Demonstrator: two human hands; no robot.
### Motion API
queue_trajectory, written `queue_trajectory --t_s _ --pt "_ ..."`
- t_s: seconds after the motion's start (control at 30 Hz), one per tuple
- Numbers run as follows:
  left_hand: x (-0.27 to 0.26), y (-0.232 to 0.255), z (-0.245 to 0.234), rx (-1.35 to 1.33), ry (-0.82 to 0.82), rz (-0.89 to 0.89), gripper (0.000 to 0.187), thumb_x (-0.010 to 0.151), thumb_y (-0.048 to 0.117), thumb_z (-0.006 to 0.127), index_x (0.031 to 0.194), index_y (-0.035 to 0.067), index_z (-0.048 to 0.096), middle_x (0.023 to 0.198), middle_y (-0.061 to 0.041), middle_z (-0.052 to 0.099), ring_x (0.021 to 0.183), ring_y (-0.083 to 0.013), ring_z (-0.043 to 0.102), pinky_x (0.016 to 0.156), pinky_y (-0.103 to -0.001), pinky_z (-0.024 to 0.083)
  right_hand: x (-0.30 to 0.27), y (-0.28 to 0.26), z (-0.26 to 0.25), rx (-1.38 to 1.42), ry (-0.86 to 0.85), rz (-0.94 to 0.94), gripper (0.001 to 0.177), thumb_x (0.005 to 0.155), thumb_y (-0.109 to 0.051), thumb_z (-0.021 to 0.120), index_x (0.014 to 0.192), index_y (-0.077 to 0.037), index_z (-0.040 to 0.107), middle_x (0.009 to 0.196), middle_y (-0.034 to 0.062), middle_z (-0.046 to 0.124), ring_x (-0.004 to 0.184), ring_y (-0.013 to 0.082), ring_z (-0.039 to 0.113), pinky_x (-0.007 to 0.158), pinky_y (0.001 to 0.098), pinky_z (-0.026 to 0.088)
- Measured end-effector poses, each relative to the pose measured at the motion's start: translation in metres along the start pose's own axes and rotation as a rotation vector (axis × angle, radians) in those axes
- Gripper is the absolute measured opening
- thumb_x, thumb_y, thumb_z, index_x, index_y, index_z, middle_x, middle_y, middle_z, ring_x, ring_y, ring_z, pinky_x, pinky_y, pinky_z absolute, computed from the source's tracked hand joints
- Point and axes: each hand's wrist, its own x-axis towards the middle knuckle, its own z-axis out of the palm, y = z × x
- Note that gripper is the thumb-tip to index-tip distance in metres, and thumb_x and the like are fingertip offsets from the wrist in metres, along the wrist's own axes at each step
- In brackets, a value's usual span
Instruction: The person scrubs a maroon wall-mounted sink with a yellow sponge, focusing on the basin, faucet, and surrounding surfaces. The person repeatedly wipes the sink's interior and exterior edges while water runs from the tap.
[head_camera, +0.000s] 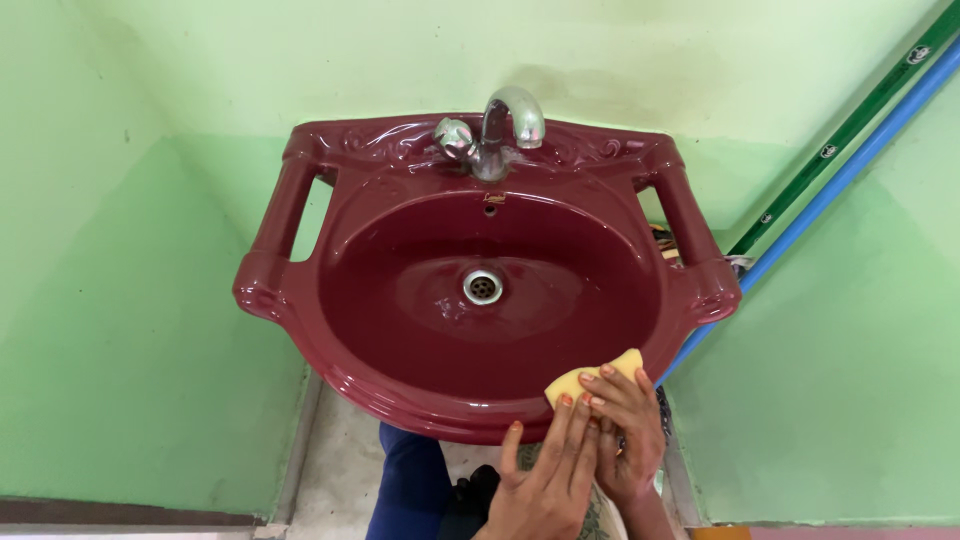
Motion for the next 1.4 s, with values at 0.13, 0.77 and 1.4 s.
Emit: queue_trajectory --t_s 0.13,0.77,1.4 --pt "0.020 0.006 0.004 0.084 -0.021 0.086 0.048 0.105 0.028 0.039 0.139 0.005 0.064 0.153 -0.017 0.056 0.147 -0.0262 0.050 0.117 -0.054 0.023 0.007 0.024 -0.011 0.077 -0.032 0.049 0.020 0.102 0.000 0.046 0.115 -0.010 0.056 0.123 0.0101 0.073 0.132 0.0308 0.064 0.129 0.0516 0.030" --pt "0.103 0.051 0.033 0.395 -0.243 0.133 0.055 0.097 0.031 0.047 0.144 0.005 0.059 0.151 -0.021 0.054 0.138 -0.0362 0.050 0.118 -0.045 0.020 0.058 0.105 -0.037 0.324 -0.130 0.229 0.028 0.100 0.005 0.039 0.112 -0.006 0.062 0.119 0.0127 0.073 0.138 0.0294 0.059 0.133 0.0487 0.021" --pt "0.041 0.008 -0.005 0.089 -0.117 0.126 0.054 0.103 0.031 0.041 0.146 0.001 0.058 0.155 -0.023 0.051 0.147 -0.0357 0.046 0.121 -0.052 0.025 0.017 0.029 -0.014 0.077 -0.016 0.131 0.028 0.096 0.006 0.041 0.112 -0.006 0.060 0.119 0.0117 0.073 0.133 0.0307 0.062 0.131 0.0527 0.027"
